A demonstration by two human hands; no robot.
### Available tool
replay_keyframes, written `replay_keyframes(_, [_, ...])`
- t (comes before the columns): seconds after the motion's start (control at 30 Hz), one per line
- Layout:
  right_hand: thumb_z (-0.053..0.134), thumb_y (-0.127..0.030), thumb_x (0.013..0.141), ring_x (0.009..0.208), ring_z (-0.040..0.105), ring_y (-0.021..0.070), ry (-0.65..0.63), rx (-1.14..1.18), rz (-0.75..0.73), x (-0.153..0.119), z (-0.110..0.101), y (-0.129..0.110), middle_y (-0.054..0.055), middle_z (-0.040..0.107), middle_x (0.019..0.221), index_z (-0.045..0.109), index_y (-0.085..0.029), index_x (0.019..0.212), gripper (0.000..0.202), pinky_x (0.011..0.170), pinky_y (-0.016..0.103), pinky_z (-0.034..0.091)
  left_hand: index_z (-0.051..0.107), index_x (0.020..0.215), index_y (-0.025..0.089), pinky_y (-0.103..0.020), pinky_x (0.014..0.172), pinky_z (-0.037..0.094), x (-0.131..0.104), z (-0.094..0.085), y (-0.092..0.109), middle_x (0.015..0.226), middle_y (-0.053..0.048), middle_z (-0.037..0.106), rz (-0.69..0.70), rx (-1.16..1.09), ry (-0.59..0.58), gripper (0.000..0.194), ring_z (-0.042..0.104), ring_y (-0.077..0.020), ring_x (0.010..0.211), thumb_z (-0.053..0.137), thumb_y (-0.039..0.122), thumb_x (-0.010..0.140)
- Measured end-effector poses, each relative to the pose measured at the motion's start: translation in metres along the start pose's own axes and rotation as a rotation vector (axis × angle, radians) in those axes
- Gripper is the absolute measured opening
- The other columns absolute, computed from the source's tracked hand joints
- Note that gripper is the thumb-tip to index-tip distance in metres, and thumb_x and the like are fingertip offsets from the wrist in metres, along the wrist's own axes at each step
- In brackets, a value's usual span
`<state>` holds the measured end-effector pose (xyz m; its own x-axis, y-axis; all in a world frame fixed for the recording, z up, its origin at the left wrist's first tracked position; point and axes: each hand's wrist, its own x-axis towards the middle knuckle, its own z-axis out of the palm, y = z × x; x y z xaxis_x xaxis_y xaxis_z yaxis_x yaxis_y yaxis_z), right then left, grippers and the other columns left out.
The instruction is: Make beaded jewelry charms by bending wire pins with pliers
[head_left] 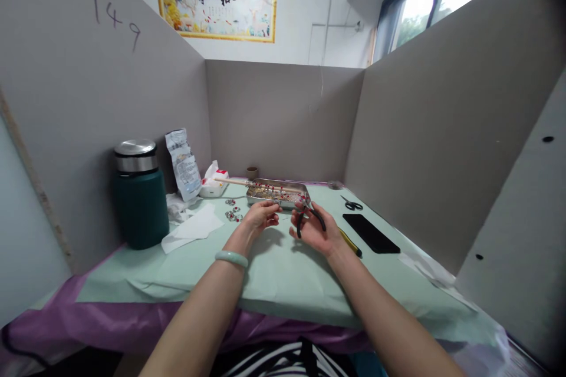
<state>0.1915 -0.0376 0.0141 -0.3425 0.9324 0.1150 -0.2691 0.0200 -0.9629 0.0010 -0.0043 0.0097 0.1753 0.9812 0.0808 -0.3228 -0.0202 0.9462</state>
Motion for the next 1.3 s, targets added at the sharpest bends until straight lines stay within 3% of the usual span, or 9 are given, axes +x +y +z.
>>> replay_keyframes(0.13, [0.046,-0.036,0.083,0.091,0.061,0.0194,-0.176,-0.012,0.083,-0.011,0.014,0.006,0.010,0.063,0.111,0.054,-0.021,0.122,0.043,0.063,0.028,0.049,0.061,0.083,0.012,-0.022,0.051,0.046,-0.001,-0.001,0.001,0.082,-0.006,0.065,0.019,0.016,-0.034,0.019,0.057,-0.0085,0.055,0.072,0.019,0.070])
replay_keyframes(0.23, [0.053,-0.030,0.076,0.076,0.061,0.0161,-0.116,-0.150,0.063,-0.010,0.023,0.016,0.008,0.065,0.095,0.059,-0.017,0.113,0.040,0.053,0.022,0.044,0.060,0.083,0.012,-0.021,0.051,0.046,0.001,-0.002,-0.001,0.088,-0.008,0.067,0.047,0.039,-0.028,0.020,0.057,-0.0075,0.054,0.072,0.019,0.069])
replay_keyframes(0.4, [0.055,-0.030,0.073,0.071,0.058,0.0137,-0.051,-0.247,-0.061,-0.003,0.024,0.026,0.007,0.066,0.084,0.065,-0.013,0.100,0.034,0.062,0.023,0.044,0.054,0.083,0.014,-0.022,0.047,0.046,0.004,-0.001,-0.005,0.089,-0.008,0.069,0.116,0.104,-0.024,0.026,0.057,-0.0074,0.049,0.073,0.023,0.067])
replay_keyframes(0.5, [0.054,-0.034,0.076,0.074,0.058,0.0141,-0.063,-0.326,-0.079,-0.001,0.021,0.030,0.005,0.066,0.083,0.066,-0.015,0.099,0.031,0.066,0.024,0.043,0.052,0.085,0.015,-0.022,0.045,0.045,0.004,0.001,-0.005,0.085,-0.008,0.070,0.142,0.131,-0.014,0.032,0.056,-0.0078,0.046,0.074,0.026,0.065])
replay_keyframes(0.63, [0.051,-0.039,0.080,0.069,0.058,0.0140,0.026,-0.439,-0.106,0.000,0.020,0.035,0.005,0.066,0.082,0.065,-0.017,0.094,0.030,0.060,0.024,0.043,0.053,0.083,0.014,-0.023,0.044,0.046,0.003,0.003,-0.005,0.085,-0.007,0.070,0.199,0.160,0.010,0.033,0.053,-0.0063,0.043,0.075,0.029,0.064])
replay_keyframes(0.83, [0.048,-0.037,0.080,0.066,0.059,0.0140,0.035,-0.406,-0.100,0.004,0.018,0.037,0.007,0.066,0.084,0.063,-0.016,0.087,0.027,0.053,0.024,0.045,0.056,0.083,0.013,-0.022,0.043,0.044,0.003,0.008,-0.007,0.062,0.000,0.063,0.213,0.288,-0.009,0.030,0.054,-0.0086,0.042,0.073,0.030,0.065])
replay_keyframes(1.0, [0.042,-0.036,0.084,0.068,0.061,0.0156,0.072,-0.463,-0.130,0.008,0.015,0.042,0.008,0.067,0.086,0.063,-0.015,0.090,0.030,0.055,0.025,0.046,0.058,0.091,0.012,-0.021,0.042,0.042,0.002,0.012,-0.009,0.063,-0.001,0.063,0.217,0.358,-0.033,0.033,0.054,-0.0084,0.042,0.072,0.028,0.066])
replay_keyframes(1.17, [0.039,-0.030,0.087,0.077,0.059,0.0164,0.164,-0.794,-0.334,0.006,0.014,0.040,0.006,0.064,0.082,0.066,-0.017,0.083,0.029,0.071,0.027,0.043,0.059,0.092,0.011,-0.022,0.042,0.043,0.002,0.013,-0.010,0.066,-0.002,0.065,0.213,0.335,-0.044,0.036,0.054,-0.0081,0.042,0.073,0.030,0.065])
replay_keyframes(1.3, [0.041,-0.026,0.088,0.075,0.054,0.0154,0.274,-1.058,-0.453,0.002,0.014,0.038,0.003,0.055,0.074,0.067,-0.018,0.076,0.030,0.071,0.026,0.039,0.059,0.091,0.011,-0.022,0.042,0.042,0.001,0.014,-0.010,0.069,-0.003,0.067,0.217,0.320,-0.052,0.036,0.053,-0.0078,0.041,0.073,0.031,0.065])
